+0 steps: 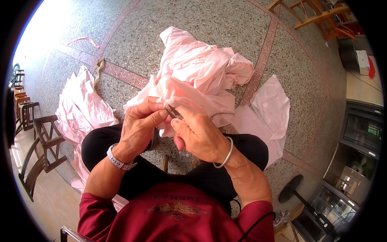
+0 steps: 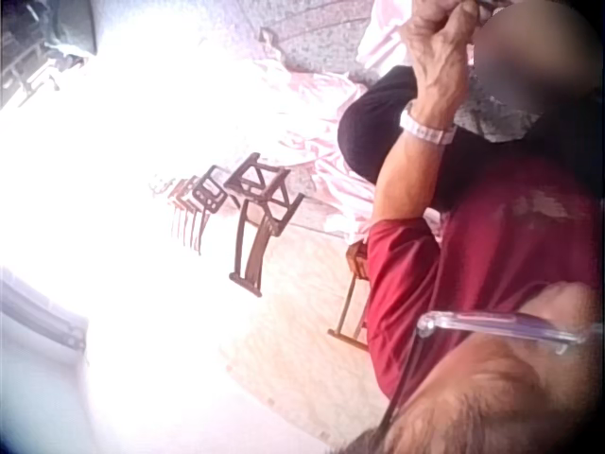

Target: The person uses a pair of snips to cut along the edge of a pink fabric, handling and positioning the cloth by hand on the floor.

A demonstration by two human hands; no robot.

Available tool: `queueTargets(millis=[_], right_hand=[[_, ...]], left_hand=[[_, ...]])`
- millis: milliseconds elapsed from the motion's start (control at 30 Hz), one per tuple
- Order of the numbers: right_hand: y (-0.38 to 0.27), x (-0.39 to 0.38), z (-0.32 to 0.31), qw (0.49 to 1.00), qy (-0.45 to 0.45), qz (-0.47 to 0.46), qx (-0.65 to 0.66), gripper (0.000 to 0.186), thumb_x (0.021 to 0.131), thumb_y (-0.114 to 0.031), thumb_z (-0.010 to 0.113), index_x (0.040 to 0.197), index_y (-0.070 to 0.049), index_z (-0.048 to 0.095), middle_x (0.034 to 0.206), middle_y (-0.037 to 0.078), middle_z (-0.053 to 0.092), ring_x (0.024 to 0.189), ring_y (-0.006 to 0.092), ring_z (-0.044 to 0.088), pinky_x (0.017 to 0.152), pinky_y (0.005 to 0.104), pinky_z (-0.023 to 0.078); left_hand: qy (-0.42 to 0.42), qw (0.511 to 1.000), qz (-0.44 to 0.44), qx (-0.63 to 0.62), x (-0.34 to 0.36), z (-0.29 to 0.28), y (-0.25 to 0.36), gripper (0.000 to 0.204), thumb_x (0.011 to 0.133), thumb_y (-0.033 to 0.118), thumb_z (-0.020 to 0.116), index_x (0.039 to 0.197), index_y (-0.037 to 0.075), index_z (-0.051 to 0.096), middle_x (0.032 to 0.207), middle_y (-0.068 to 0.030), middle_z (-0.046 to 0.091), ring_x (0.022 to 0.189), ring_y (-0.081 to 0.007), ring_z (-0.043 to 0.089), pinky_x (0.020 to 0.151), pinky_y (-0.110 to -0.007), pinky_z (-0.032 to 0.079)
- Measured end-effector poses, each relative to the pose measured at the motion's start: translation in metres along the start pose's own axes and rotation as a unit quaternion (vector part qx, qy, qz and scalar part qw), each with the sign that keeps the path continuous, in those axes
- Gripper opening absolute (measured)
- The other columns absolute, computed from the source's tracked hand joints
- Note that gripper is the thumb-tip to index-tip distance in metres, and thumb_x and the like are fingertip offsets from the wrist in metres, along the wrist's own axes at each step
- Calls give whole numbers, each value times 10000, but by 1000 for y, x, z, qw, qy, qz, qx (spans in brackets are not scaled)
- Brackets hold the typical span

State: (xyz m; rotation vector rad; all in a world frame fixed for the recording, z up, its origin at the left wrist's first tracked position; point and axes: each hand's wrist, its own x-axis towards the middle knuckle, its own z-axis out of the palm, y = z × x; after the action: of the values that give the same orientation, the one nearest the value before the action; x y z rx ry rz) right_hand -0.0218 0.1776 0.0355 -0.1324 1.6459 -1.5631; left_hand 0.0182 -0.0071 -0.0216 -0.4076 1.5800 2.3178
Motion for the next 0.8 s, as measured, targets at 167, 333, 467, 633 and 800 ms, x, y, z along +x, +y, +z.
queueTargets(millis=[167, 333, 467, 633, 800], right_hand=[[-1, 0, 1, 1000, 2, 4, 8, 266, 1007, -87, 434, 1214, 65, 503, 726, 46, 556, 542, 89, 528, 498, 265, 443], [13, 2, 3, 1000, 17, -22, -4, 263, 999, -91, 448, 1207, 56, 511, 683, 50, 557, 530, 102, 527, 507, 281, 441], [19, 5, 6, 995, 41, -66, -56, 255, 1011, -136, 450, 1174, 45, 526, 608, 41, 540, 498, 93, 484, 481, 259, 384], [18, 5, 7, 995, 39, -55, -70, 276, 1022, -173, 456, 1154, 48, 554, 635, 21, 549, 505, 62, 462, 456, 224, 348], [14, 5, 3, 996, 30, -54, -59, 268, 1021, -202, 473, 1084, 33, 584, 625, 16, 544, 530, 55, 456, 487, 220, 360]], left_hand=[[1, 1000, 15, -13, -1, 0, -2, 132, 901, 23, 660, 1021, -20, 694, 1056, -29, 594, 895, -125, 676, 809, -242, 517], [4, 1000, 3, 2, -1, 1, 0, 136, 901, 38, 670, 1021, -15, 702, 1045, -23, 594, 903, -110, 649, 805, -239, 499], [11, 999, 18, 49, -2, 0, 0, 144, 898, 52, 682, 1028, -4, 711, 1032, -11, 598, 909, -87, 602, 809, -233, 476], [14, 999, 27, 42, -3, -2, -3, 144, 892, 49, 689, 1026, 1, 714, 1025, -6, 595, 914, -83, 591, 801, -229, 471], [6, 999, 28, 17, -2, 1, -2, 138, 894, 54, 687, 1018, -3, 710, 1022, -6, 586, 913, -81, 587, 787, -229, 466]])
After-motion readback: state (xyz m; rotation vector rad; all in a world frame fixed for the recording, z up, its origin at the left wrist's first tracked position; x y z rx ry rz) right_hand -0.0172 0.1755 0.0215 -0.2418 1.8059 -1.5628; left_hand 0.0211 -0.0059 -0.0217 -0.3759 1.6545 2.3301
